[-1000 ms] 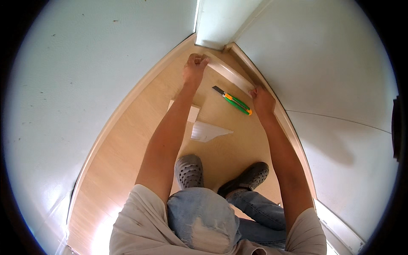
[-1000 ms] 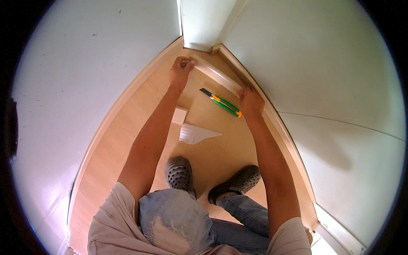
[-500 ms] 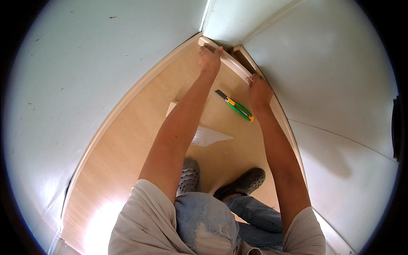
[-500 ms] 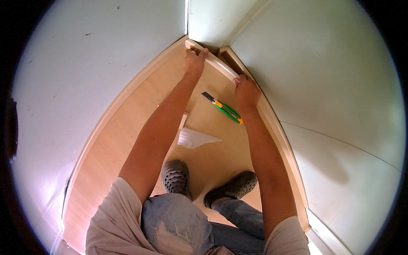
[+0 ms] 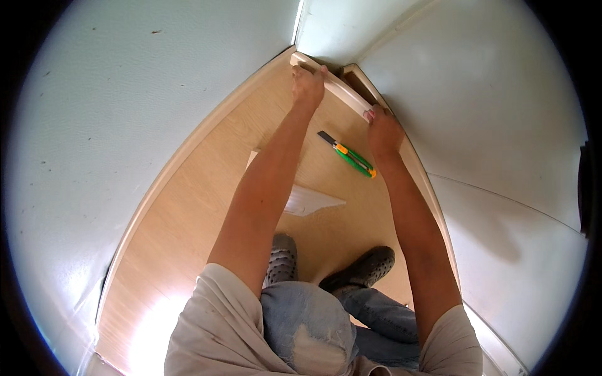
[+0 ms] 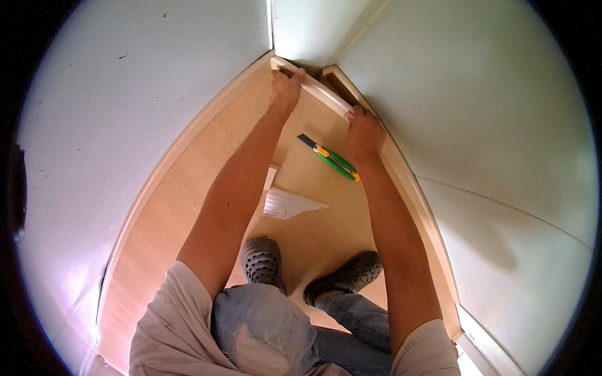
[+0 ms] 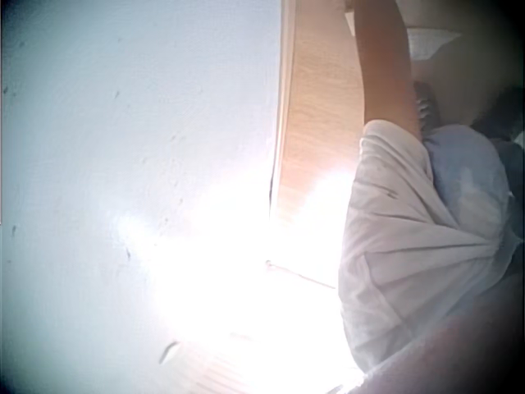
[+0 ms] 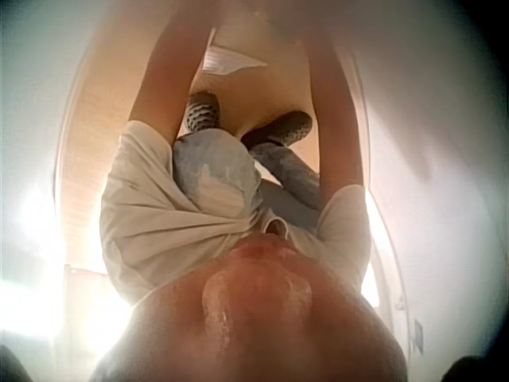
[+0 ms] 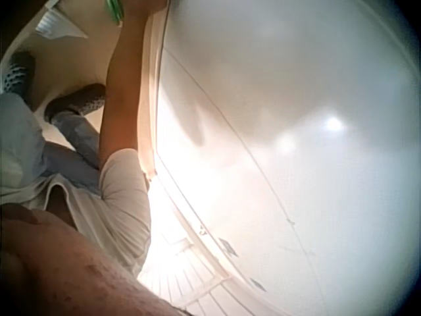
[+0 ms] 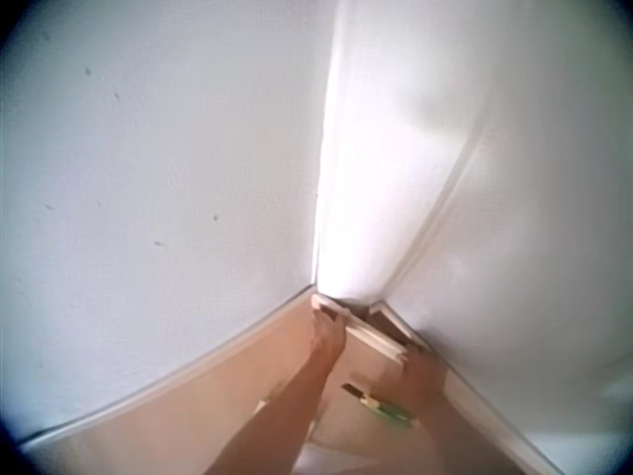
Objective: The person measures and cuts wooden baseboards using a miter saw and utility knife, then fits them into the corners of a room. They repeatedly adjust the pieces to ensure a snug fit against the wall and floor.
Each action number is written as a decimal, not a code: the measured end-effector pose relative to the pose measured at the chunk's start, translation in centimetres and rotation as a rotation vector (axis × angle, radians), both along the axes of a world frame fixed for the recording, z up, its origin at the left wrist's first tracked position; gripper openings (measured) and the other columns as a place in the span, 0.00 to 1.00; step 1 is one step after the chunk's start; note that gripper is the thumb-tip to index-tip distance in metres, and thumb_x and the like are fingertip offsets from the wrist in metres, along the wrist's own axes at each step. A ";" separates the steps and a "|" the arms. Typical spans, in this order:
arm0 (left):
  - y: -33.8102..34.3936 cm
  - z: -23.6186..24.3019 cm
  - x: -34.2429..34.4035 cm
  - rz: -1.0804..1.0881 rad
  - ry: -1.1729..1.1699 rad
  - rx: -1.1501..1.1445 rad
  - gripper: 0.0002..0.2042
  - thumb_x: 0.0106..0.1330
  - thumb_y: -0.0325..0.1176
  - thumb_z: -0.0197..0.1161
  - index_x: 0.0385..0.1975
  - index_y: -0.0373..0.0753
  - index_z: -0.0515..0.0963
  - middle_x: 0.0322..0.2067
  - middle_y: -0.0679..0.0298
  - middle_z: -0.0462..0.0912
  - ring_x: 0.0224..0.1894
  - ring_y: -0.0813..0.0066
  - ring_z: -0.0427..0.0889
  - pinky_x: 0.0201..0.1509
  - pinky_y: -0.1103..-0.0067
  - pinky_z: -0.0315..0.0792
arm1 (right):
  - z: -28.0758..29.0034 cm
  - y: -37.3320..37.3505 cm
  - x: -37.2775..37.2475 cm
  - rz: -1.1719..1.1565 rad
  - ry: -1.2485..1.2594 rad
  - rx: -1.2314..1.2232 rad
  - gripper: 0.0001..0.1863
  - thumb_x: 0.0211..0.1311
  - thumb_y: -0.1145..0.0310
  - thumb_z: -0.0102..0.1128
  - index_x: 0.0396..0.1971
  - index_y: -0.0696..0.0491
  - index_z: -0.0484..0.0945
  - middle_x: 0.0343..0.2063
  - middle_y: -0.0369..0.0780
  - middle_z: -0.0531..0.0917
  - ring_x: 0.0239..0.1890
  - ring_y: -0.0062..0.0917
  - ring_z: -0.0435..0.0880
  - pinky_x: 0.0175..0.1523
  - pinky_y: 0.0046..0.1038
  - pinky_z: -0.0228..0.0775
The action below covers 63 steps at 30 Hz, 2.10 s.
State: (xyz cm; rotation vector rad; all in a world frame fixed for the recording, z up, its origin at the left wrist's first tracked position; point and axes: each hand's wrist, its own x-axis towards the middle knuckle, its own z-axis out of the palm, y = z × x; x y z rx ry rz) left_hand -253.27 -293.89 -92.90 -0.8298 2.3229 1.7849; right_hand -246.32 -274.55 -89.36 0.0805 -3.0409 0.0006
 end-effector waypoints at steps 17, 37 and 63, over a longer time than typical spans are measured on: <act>-1.2 -2.2 -1.0 -0.027 -0.042 0.165 0.42 0.56 0.52 0.66 0.60 0.25 0.57 0.57 0.38 0.71 0.60 0.44 0.71 0.63 0.63 0.66 | 0.2 0.0 -0.5 -0.083 -0.116 -0.150 0.12 0.60 0.58 0.62 0.37 0.50 0.79 0.35 0.42 0.85 0.38 0.42 0.83 0.40 0.42 0.75; -0.7 -2.5 -1.2 0.078 0.121 0.273 0.21 0.63 0.39 0.67 0.40 0.26 0.68 0.34 0.53 0.80 0.31 0.70 0.83 0.34 0.77 0.83 | -0.3 -0.5 -0.5 -0.031 -0.070 -0.015 0.12 0.67 0.57 0.53 0.34 0.49 0.78 0.32 0.41 0.84 0.36 0.37 0.85 0.37 0.40 0.76; -1.2 -1.3 -1.2 0.069 0.084 0.417 0.24 0.62 0.36 0.68 0.46 0.28 0.61 0.33 0.52 0.77 0.23 0.73 0.79 0.27 0.77 0.80 | 1.5 -1.3 -3.4 -0.023 0.139 -0.312 0.11 0.61 0.55 0.60 0.33 0.46 0.81 0.26 0.42 0.84 0.30 0.41 0.84 0.35 0.39 0.76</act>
